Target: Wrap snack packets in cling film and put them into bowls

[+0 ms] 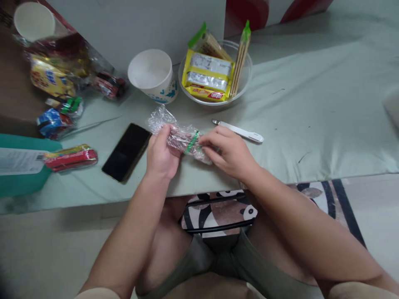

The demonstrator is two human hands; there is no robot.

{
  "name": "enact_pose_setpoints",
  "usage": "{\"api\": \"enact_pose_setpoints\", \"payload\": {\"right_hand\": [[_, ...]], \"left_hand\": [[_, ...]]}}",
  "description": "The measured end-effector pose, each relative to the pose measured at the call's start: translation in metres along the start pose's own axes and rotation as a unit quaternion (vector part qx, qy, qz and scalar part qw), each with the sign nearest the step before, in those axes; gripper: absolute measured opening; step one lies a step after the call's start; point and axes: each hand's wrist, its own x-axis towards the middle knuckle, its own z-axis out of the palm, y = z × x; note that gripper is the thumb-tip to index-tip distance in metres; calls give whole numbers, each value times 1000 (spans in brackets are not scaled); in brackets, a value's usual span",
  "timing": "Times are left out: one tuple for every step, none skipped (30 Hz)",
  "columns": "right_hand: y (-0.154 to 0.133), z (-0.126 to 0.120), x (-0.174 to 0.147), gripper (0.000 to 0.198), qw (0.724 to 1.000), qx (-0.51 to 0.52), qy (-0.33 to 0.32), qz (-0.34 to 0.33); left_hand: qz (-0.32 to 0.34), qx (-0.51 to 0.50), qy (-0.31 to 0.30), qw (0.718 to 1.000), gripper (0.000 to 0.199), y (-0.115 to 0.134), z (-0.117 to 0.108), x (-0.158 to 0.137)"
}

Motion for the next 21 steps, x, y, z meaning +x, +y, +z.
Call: {"api": "enact_pose_setpoints", "payload": {"right_hand": [[0, -1, 1, 13, 1000, -2, -2, 4], [0, -2, 1, 13, 1000, -4, -1, 6], [0, -3, 2, 13, 1000, -5, 3, 8], [2, -5, 2, 12, 1000, -3, 10, 13], [4, -6, 1, 11, 1000, 4, 19, 23], [6, -8, 1, 9, 999, 15, 30, 37], [9, -11, 0, 10, 997, 26, 44, 56], [13, -13, 0, 11, 995, 35, 59, 77], [16, -16, -1, 14, 992, 37, 74, 96], [19, -19, -1, 16, 990, 33, 86, 110], [22, -22, -1, 18, 988, 25, 95, 118], [25, -25, -1, 19, 987, 15, 100, 122], [28, -28, -1, 19, 987, 3, 104, 124], [30, -31, 0, 18, 986, -10, 106, 129], [32, -34, 0, 18, 984, -23, 108, 138], [34, -36, 0, 18, 981, -34, 112, 153], [34, -38, 0, 19, 977, -44, 122, 168], [34, -39, 0, 20, 972, -51, 144, 179], [32, -39, -1, 21, 967, -55, 174, 177], [28, -38, -2, 21, 964, -61, 208, 155], [23, -36, -2, 21, 963, -71, 232, 116]], "left_hand": [[0, 1, 3, 1000, 39, 0, -1, 1], [2, 1, 9, 1000, 38, -1, -3, 1], [5, 1, 18, 1000, 37, -1, -5, 3], [8, 1, 29, 1000, 35, -1, -8, 4], [12, 1, 42, 999, 33, -1, -10, 6], [15, 0, 53, 998, 31, 0, -14, 8], [20, -2, 64, 998, 30, 1, -17, 10], [25, -3, 72, 997, 28, 2, -21, 12], [30, -3, 78, 997, 27, 4, -24, 14], [32, -2, 80, 996, 26, 5, -28, 16], [32, 2, 80, 996, 25, 6, -31, 17], [30, 8, 79, 996, 25, 7, -34, 18], [26, 17, 78, 996, 24, 7, -36, 18], [21, 29, 76, 996, 23, 8, -38, 18], [17, 43, 77, 996, 23, 7, -40, 17], [19, 62, 81, 995, 26, 7, -41, 15], [31, 89, 88, 992, 32, 7, -42, 13], [57, 123, 95, 986, 42, 8, -43, 11], [98, 163, 100, 977, 52, 8, -43, 9], [150, 207, 98, 962, 60, 9, -44, 8], [203, 253, 84, 942, 65, 9, -44, 7]]}}
